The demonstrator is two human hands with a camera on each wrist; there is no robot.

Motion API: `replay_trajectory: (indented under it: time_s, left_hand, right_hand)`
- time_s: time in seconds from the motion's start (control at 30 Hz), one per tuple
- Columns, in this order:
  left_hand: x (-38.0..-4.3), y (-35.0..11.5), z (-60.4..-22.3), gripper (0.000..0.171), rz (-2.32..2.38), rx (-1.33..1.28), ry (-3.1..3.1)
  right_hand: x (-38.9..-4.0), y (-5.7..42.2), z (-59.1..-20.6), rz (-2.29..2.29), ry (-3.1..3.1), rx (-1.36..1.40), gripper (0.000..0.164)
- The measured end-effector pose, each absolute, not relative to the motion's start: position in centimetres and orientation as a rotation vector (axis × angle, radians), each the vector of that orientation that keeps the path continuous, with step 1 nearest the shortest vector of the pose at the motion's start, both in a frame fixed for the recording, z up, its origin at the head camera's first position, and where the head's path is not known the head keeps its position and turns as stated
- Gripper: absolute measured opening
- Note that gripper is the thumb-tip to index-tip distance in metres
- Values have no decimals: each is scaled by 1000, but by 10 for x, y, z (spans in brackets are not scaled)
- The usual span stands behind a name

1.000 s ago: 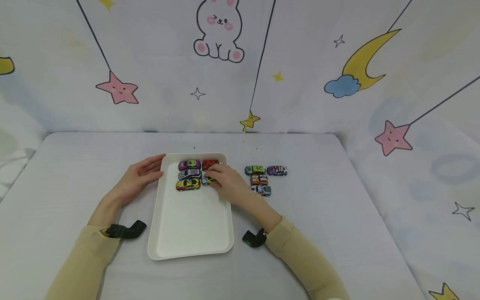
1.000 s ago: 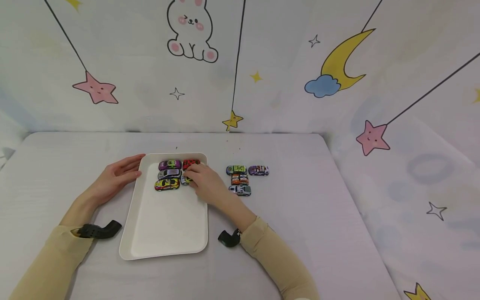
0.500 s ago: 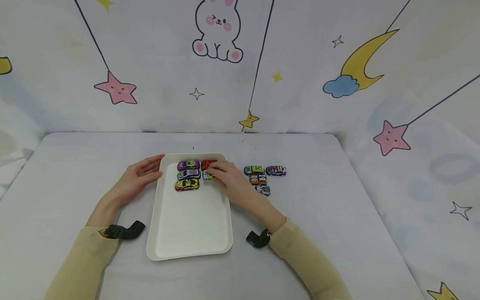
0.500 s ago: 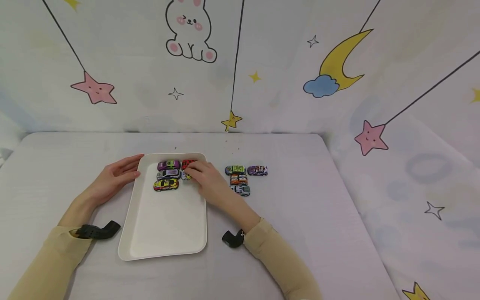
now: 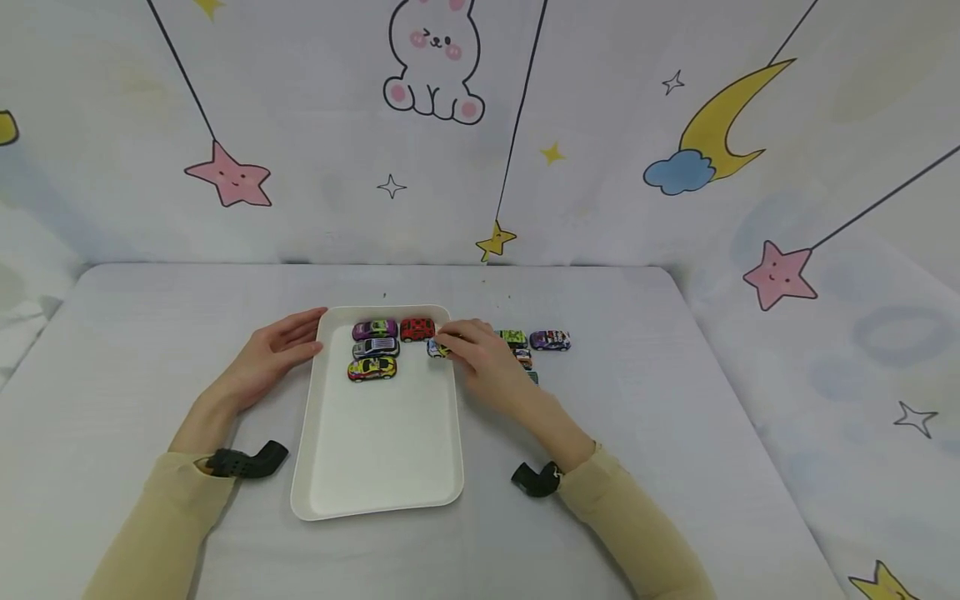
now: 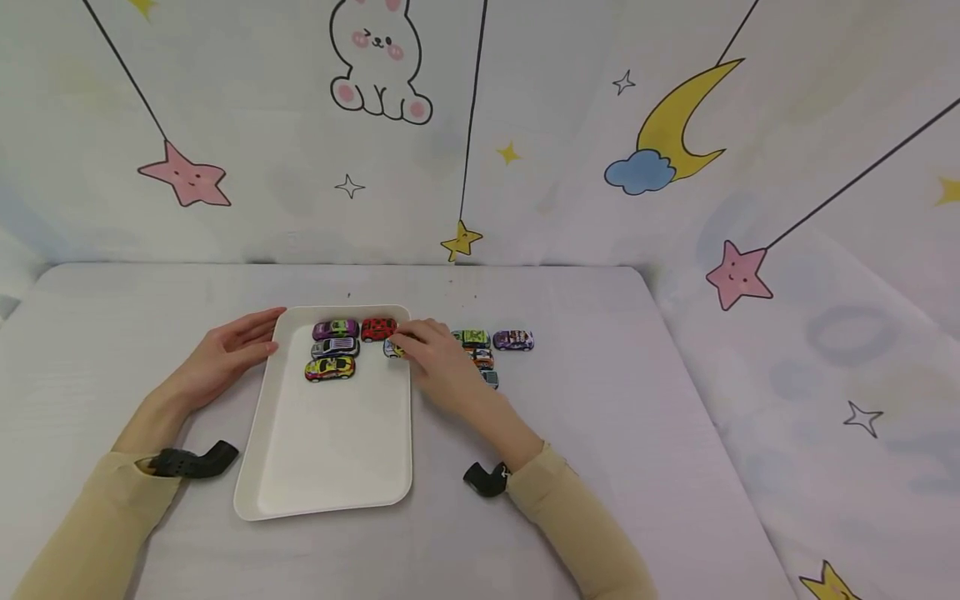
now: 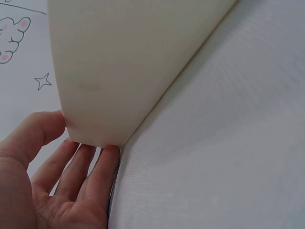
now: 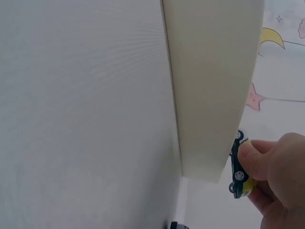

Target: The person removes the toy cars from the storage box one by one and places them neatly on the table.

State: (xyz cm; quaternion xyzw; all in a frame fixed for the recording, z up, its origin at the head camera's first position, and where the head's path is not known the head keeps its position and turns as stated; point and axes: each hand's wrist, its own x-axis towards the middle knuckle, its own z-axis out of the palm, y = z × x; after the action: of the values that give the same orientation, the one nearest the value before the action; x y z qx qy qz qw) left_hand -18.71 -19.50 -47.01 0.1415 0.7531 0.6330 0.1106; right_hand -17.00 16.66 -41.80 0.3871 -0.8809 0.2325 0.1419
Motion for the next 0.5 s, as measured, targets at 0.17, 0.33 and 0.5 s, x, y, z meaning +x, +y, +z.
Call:
replay_trajectory:
  time_s: [0.17, 0.33, 0.5]
  left_hand:
    - [-187, -195, -469, 61, 1867, 422, 2207]
    - [-187, -195, -469, 62, 1856, 415, 2212]
    - [-188, -195, -470, 62, 1836, 404, 2229]
  right_hand:
    - [-169, 179, -418, 666, -2563, 1099, 31]
    - [-169, 192, -420, 707, -2536, 1095, 29]
    - [-170, 205, -423, 741, -2522, 1090, 30]
